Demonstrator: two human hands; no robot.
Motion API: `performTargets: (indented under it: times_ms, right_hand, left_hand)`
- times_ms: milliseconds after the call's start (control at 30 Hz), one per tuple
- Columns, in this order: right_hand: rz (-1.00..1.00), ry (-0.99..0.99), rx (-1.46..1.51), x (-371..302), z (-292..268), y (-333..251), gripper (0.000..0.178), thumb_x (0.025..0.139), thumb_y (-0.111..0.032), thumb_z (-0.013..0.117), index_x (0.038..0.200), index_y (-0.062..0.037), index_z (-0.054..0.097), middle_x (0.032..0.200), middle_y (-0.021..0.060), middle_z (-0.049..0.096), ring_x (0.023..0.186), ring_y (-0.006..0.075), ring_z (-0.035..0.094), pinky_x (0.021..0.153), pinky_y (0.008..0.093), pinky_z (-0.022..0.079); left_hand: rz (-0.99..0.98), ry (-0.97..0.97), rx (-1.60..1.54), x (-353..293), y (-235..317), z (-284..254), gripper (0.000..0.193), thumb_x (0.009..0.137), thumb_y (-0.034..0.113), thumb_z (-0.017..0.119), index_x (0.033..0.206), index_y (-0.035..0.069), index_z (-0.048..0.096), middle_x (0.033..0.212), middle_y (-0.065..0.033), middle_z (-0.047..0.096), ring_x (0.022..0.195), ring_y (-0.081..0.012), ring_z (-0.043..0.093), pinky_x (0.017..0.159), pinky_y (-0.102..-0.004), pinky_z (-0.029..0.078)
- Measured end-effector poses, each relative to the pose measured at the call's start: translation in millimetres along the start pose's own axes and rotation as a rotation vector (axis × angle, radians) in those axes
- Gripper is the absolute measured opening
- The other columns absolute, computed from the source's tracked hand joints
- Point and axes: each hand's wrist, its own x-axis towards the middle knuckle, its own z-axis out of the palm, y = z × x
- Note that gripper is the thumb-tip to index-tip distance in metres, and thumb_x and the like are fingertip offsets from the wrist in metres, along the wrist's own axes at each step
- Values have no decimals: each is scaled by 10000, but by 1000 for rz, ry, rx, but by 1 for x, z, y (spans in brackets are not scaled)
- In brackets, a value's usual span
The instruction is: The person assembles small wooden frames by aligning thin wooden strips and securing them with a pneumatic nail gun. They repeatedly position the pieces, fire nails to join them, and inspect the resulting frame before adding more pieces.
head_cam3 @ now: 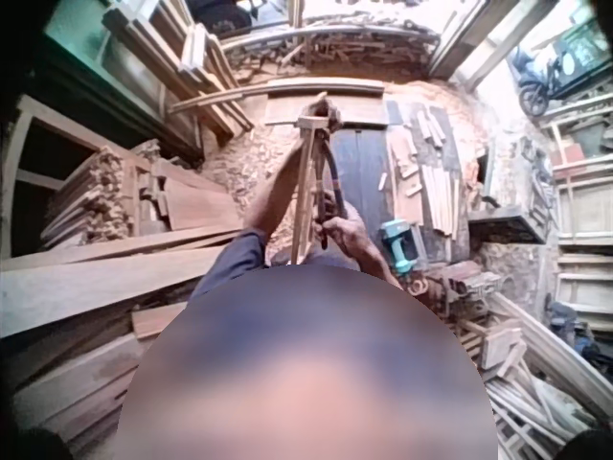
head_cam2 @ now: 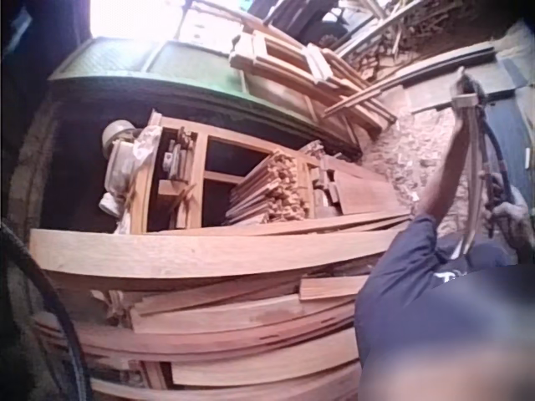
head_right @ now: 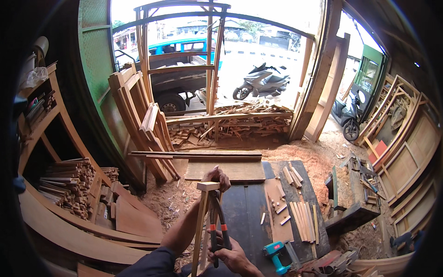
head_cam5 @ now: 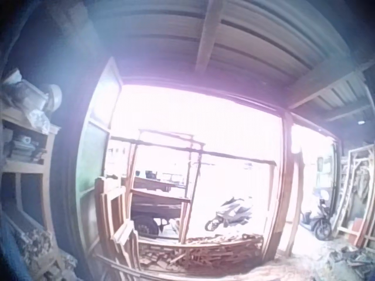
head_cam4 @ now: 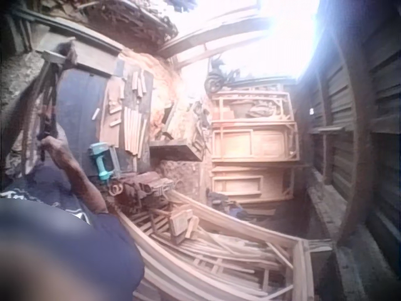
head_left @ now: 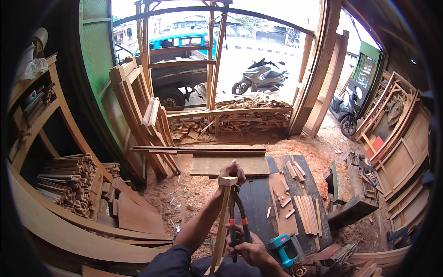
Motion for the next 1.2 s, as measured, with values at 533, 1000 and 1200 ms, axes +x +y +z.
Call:
performTargets:
  times_ms: [533, 1000, 1200]
  right_hand:
    - [-245, 413, -922, 22, -56, 6, 687, 836, -59, 608, 1481, -19, 376, 1230, 107, 555, 1026, 210, 599, 883, 337, 526]
    - [-44, 272, -413, 11, -51, -14, 904, 636, 62, 512, 1517, 1, 320, 1088, 130, 557, 938, 243, 597, 811, 364, 509]
    - [75, 94, -366, -2, -34, -59, 949, 572, 38, 497, 1504, 40, 316, 961, 121, 542, 803, 208, 549, 740, 330, 470]
  left_hand:
    - [30, 502, 828, -5, -3, 8, 525, 1010, 340, 483, 630, 4, 621, 554, -20, 505, 545, -108, 412, 541, -325, 332]
    - [92, 350, 1247, -7, 32, 36, 613, 1020, 430, 455, 596, 1, 565, 477, -112, 428, 460, -193, 428, 486, -405, 341]
    - [229, 255, 1201, 0, 52, 45, 591, 1046, 341, 485, 562, 14, 572, 461, -27, 480, 427, -112, 454, 424, -326, 345]
